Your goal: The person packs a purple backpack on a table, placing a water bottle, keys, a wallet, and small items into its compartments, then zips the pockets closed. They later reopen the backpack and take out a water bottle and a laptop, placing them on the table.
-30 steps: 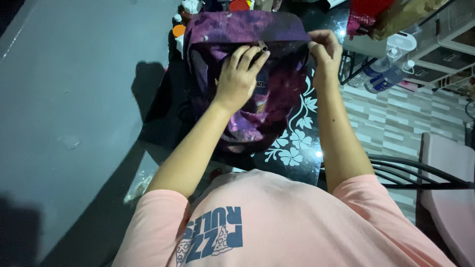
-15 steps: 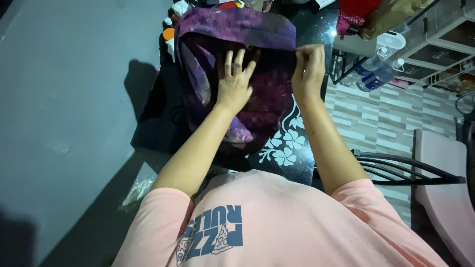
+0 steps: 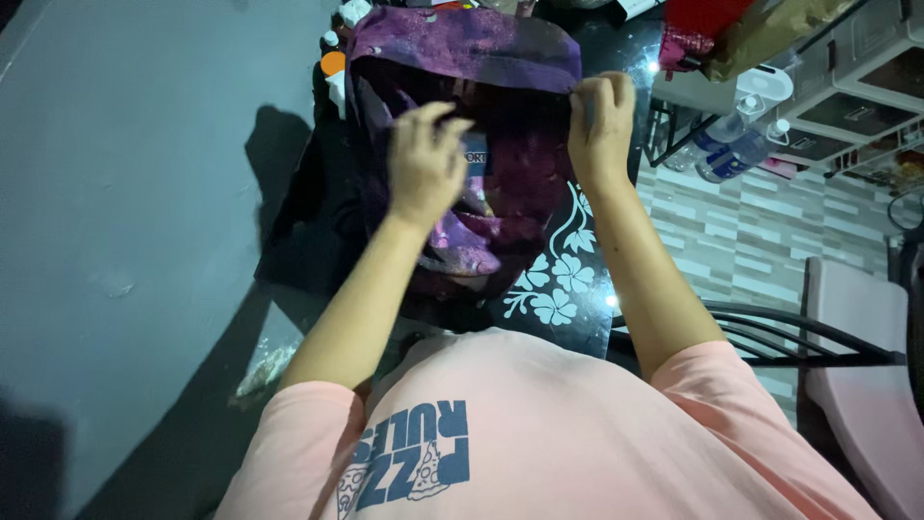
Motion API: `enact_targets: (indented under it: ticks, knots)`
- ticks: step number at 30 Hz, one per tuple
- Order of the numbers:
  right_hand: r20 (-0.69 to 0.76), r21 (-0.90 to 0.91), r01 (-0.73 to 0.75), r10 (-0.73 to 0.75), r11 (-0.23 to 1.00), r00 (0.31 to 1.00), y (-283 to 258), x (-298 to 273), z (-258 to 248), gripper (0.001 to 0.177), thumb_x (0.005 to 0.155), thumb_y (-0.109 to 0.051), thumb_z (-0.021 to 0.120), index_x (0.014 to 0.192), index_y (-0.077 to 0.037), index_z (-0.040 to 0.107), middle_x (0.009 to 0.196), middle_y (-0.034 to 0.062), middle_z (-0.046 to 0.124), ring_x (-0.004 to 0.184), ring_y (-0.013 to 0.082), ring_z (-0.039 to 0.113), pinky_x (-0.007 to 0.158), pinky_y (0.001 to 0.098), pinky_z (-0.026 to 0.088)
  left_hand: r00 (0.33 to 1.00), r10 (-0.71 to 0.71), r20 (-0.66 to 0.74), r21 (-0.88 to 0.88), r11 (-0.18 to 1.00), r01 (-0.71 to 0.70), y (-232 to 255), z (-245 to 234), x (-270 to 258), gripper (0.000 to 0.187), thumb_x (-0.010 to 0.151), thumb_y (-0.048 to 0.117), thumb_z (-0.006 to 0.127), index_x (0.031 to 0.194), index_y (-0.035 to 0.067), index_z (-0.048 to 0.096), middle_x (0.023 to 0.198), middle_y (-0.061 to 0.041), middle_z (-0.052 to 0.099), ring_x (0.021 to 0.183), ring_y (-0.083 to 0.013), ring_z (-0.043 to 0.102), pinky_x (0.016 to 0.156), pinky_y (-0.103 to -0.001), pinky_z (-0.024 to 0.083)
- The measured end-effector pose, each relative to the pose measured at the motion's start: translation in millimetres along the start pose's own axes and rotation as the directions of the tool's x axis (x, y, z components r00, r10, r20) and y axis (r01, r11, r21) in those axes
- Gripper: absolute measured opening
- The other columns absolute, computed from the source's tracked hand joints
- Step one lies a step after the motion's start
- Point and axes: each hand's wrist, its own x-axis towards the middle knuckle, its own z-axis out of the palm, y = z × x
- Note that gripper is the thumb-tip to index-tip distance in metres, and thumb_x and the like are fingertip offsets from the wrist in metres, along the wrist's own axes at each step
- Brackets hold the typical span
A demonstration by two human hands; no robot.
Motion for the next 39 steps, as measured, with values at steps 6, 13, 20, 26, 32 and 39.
enact_targets:
  ticks: [6,13,20,26,32,39]
  knots:
    - [0.094,0.078,0.253,-0.26,0.964,0.961,-41,-18,25,0.032,0.088,0.003,0.073,0.117,-0.01,0.068,0.127,0.0104,0.06,0.122,0.0333,0.056,0.103,0.0494,0.047,0.892,-0.247,-0.379,-0.161,0.967,0.199,-58,-44,19,0.035,0.101,0.015,0.071,0.125,-0.004,0.053,0.121,-0.019,0.049,0.117,-0.0308,0.05,0.099,-0.044,0.047]
    - [0.622,0.13,0.246,-0.272,0.961,0.734,-102,-28,81,0.075,0.091,-0.028,0.073,0.158,-0.013,0.042,0.166,0.0117,0.033,0.147,0.0475,0.03,0.118,0.0617,0.024,0.909,-0.331,-0.253,-0.292,0.922,0.255,-66,-58,36,0.012,0.105,0.009,0.069,0.108,0.002,0.059,0.104,-0.009,0.06,0.091,-0.0222,0.067,0.08,-0.035,0.056]
    - [0.626,0.054,0.268,-0.242,0.962,0.741,-101,-30,97,0.078,0.096,-0.043,0.07,0.16,-0.013,0.037,0.166,0.0099,0.031,0.15,0.046,0.023,0.122,0.0646,0.014,0.952,-0.106,-0.287,-0.055,0.994,0.094,-50,-62,26,0.006,0.103,0.006,0.064,0.102,0.002,0.059,0.103,-0.011,0.06,0.1,-0.0301,0.063,0.087,-0.042,0.053]
    - [0.658,0.058,0.247,-0.223,0.967,0.719,-103,-35,91,0.081,0.091,-0.04,0.073,0.159,-0.012,0.039,0.167,0.0099,0.031,0.152,0.0446,0.021,0.122,0.0655,0.014,0.965,-0.145,-0.219,-0.007,0.989,0.147,-52,-62,14,0.006,0.1,0.006,0.067,0.102,0.005,0.061,0.104,-0.012,0.058,0.1,-0.0337,0.06,0.085,-0.044,0.052]
    - [0.628,0.09,0.237,-0.24,0.967,0.741,-101,-33,67,0.079,0.091,-0.034,0.076,0.159,-0.013,0.041,0.167,0.0122,0.03,0.153,0.0461,0.019,0.121,0.0667,0.015,0.967,-0.162,-0.198,0.042,0.984,0.174,-51,-66,12,0.017,0.1,0.009,0.073,0.112,0.009,0.061,0.108,-0.007,0.056,0.105,-0.0287,0.057,0.091,-0.043,0.052]
    - [0.547,0.148,0.253,-0.292,0.956,0.785,-80,-48,1,0.075,0.091,-0.021,0.079,0.158,-0.016,0.047,0.169,0.0119,0.034,0.157,0.042,0.023,0.128,0.0629,0.021,0.97,-0.065,-0.235,0.095,0.991,0.089,-17,-77,-14,0.059,0.096,0.014,0.082,0.144,0.007,0.049,0.141,-0.014,0.046,0.133,-0.0359,0.045,0.115,-0.052,0.039]
